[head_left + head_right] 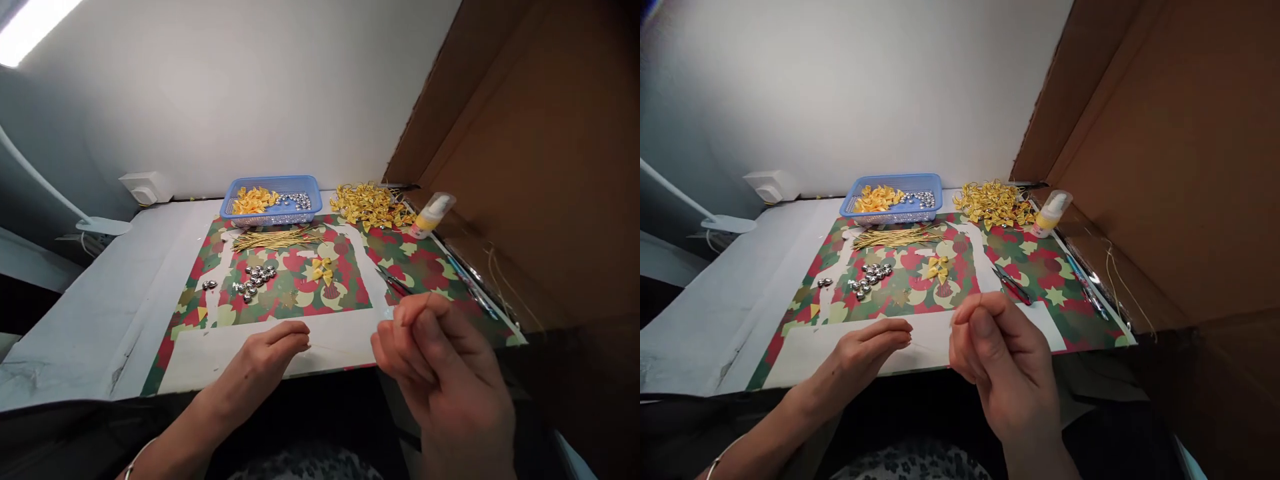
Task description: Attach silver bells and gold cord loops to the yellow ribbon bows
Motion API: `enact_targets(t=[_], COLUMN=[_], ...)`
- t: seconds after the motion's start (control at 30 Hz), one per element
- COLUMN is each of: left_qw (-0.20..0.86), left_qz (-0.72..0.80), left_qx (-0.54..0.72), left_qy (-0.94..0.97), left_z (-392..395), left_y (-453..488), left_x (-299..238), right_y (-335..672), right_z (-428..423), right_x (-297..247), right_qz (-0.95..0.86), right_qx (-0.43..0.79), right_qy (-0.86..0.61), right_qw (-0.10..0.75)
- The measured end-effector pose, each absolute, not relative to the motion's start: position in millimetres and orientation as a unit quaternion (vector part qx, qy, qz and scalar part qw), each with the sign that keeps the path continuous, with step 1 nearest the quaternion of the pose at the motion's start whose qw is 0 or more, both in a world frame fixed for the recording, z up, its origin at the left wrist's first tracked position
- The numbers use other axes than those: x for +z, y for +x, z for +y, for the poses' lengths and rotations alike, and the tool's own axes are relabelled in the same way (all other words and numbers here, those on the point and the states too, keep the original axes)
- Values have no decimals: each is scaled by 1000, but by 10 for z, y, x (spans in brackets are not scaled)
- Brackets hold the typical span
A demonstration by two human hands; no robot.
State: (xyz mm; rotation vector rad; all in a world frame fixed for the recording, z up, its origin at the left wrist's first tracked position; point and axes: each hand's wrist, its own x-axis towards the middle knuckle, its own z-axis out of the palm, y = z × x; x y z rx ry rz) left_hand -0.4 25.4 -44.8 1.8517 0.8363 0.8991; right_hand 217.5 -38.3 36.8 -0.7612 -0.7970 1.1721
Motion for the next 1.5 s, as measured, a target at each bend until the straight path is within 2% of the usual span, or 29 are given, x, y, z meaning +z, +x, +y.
enact_targets(t=[0.13, 0.27, 0.73, 1.03, 1.27, 1.5], left_qw=[376, 331, 411, 309, 252, 249], left_qz=[309, 311, 365, 337, 330, 363], left_qx=[314, 337, 384, 375, 333, 323], left_qy=[815, 825, 742, 806, 846, 838], left_z=[279, 310, 360, 459, 479, 523], left_y=[15, 45, 49, 17, 17, 3], left_x=[-403, -380, -304, -348, -443, -425], right_y=[2187, 2218, 2265, 2282, 2285, 2281], right_z=[-339, -302, -290, -290, -227, -176], right_x=[369, 364, 373, 353, 391, 400], right_qz=[-390, -391, -361, -336, -353, -354], right_qx=[522, 509, 513, 550, 531, 532], right_qy=[-307, -299, -305, -306, -318, -319], right_qw=[694, 706, 716, 700, 702, 700])
